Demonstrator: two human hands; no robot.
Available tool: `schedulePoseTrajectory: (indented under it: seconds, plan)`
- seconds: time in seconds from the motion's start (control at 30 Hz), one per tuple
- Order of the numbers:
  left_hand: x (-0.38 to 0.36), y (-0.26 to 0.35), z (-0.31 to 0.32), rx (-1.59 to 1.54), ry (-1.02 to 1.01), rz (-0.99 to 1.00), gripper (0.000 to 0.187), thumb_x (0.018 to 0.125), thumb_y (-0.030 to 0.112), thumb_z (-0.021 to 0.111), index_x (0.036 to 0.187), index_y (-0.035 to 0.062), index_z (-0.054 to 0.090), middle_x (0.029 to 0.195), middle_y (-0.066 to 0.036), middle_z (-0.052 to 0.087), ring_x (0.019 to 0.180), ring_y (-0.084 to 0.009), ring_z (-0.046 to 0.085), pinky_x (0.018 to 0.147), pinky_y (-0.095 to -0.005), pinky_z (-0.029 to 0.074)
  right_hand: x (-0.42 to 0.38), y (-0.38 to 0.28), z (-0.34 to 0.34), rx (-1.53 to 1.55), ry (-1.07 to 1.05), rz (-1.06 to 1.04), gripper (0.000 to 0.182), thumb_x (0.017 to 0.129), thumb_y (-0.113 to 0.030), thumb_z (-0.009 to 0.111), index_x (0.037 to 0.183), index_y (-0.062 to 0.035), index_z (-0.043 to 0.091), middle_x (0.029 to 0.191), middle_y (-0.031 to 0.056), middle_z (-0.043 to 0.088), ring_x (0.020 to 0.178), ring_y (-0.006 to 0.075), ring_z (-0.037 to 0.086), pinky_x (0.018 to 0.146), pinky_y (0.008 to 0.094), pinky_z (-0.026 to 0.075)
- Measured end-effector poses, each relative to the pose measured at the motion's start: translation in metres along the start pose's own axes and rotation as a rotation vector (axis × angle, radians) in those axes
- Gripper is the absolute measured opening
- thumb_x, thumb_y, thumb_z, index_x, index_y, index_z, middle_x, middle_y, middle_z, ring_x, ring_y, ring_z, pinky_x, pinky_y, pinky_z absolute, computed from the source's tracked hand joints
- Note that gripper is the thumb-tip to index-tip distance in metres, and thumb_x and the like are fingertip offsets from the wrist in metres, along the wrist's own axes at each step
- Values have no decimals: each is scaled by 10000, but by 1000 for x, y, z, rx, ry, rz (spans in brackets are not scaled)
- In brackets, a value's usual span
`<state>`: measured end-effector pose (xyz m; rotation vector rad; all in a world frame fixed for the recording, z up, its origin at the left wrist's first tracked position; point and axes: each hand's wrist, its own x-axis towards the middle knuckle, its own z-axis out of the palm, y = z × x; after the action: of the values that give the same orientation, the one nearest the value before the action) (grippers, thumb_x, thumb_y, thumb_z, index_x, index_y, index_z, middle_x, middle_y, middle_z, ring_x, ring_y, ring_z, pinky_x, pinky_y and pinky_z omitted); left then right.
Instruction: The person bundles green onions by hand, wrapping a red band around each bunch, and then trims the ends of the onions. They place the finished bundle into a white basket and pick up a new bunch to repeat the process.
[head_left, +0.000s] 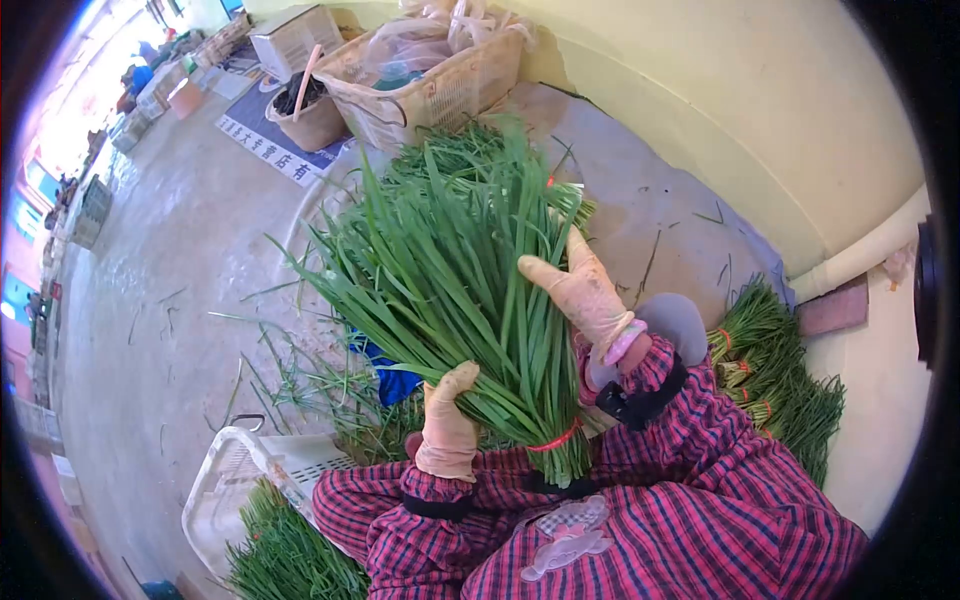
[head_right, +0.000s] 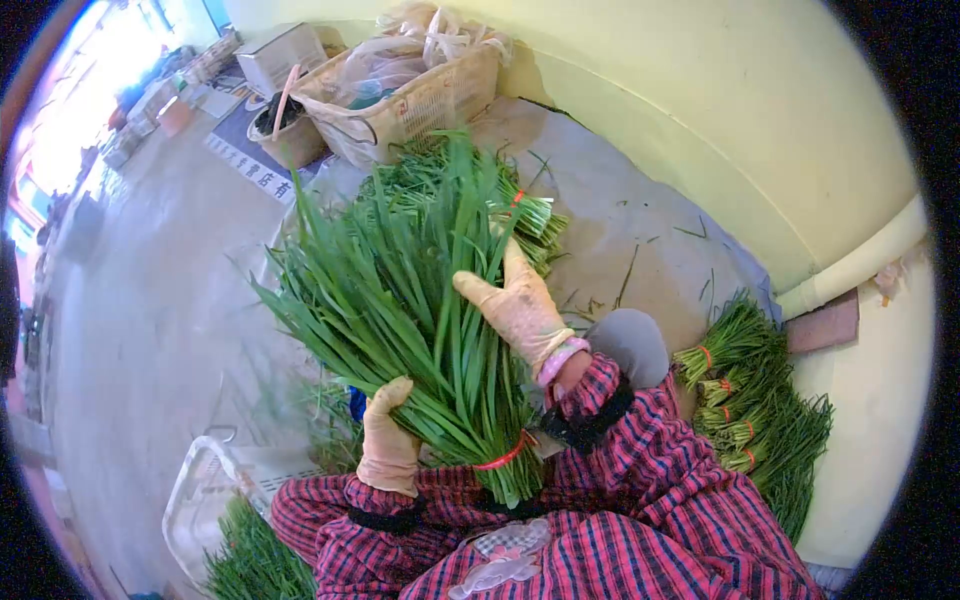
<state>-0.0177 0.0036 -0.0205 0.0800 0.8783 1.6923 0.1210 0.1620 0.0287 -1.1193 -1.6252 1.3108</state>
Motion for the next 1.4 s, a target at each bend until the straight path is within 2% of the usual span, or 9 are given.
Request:
schedulePoseTrajectory:
  seconds: [0.23, 0.47, 0.67, 0.8, 0.87, 0.97, 1.17, 1.27, 1.4]
  plan:
    - [6, 13, 2, -53, 31, -9, 462, 823, 180, 563, 1239, -19, 564, 1167, -152, 644, 1032, -314, 641, 939, -451, 517, -49, -5, -28, -247, 66, -279, 635, 882, -199, 716, 1411, -17, 416, 1305, 165, 506, 1206, 273, 508, 1026, 335, 412]
    - [-9, 30, 40, 103, -7, 195, 451, 895, 214, 584, 1296, 18, 518, 1267, -123, 591, 1154, -291, 575, 1026, -436, 446, -100, 7, 18, -371, -311, -112, 1115, 740, -264, 843, 1533, 12, 109, 1499, 232, 351, 1400, 305, 339, 1142, 358, 296]
    - [-12, 58, 33, 300, -236, 407, 699, 935, 317, 562, 1521, 56, 283, 1463, -140, 424, 1266, -302, 479, 1008, -436, 423, -86, 0, -6, 623, -376, 472, 711, 822, -117, 762, 1434, -36, 410, 1262, 83, 590, 1131, 161, 569, 983, 312, 451]
    - [-17, 84, -10, 31, -388, 277, 475, 946, 293, 527, 1310, -13, 545, 1223, -179, 629, 980, -298, 653, 801, -394, 532, -85, -12, -27, 756, -369, 572, 517, 892, -189, 665, 1352, -38, 486, 1136, 83, 644, 961, 172, 646, 823, 311, 533]
    - [-16, 92, -29, 633, -659, -56, 447, 965, 341, 518, 1176, -39, 623, 1068, -155, 695, 830, -266, 686, 735, -386, 553, -86, -5, -30, 769, -355, 513, 482, 910, -209, 622, 1340, -33, 491, 1102, 90, 654, 924, 180, 658, 794, 319, 548]
    - [-31, 79, 16, 995, -444, -341, 445, 997, 364, 520, 1157, -35, 634, 1035, -125, 707, 794, -226, 694, 702, -342, 559, -84, -3, -38, 838, -376, 532, 531, 893, -193, 628, 1370, -35, 456, 1158, 103, 638, 965, 197, 654, 846, 354, 550]
    - [7, 18, 22, -84, -180, 5, 381, 985, 263, 567, 1239, -22, 564, 1168, -119, 655, 1032, -225, 653, 887, -358, 531, -91, 16, -31, 817, -543, 529, 656, 843, -205, 698, 1410, -33, 417, 1264, 105, 596, 1107, 216, 601, 971, 369, 480]
    - [10, 11, 3, -93, -151, 9, 392, 964, 250, 598, 1230, -35, 561, 1179, -117, 648, 1078, -229, 633, 942, -392, 513, -88, 5, -20, 566, -628, 549, 794, 826, -179, 743, 1482, -29, 321, 1369, 104, 524, 1219, 207, 521, 1051, 357, 398]
    - [8, 12, 15, -34, -165, 99, 338, 921, 89, 614, 1239, -13, 560, 1147, -94, 649, 1030, -211, 641, 930, -375, 520, -74, -14, 1, 342, -502, 61, 973, 841, -172, 749, 1551, -18, 103, 1495, 144, 351, 1352, 198, 366, 1108, 340, 326]
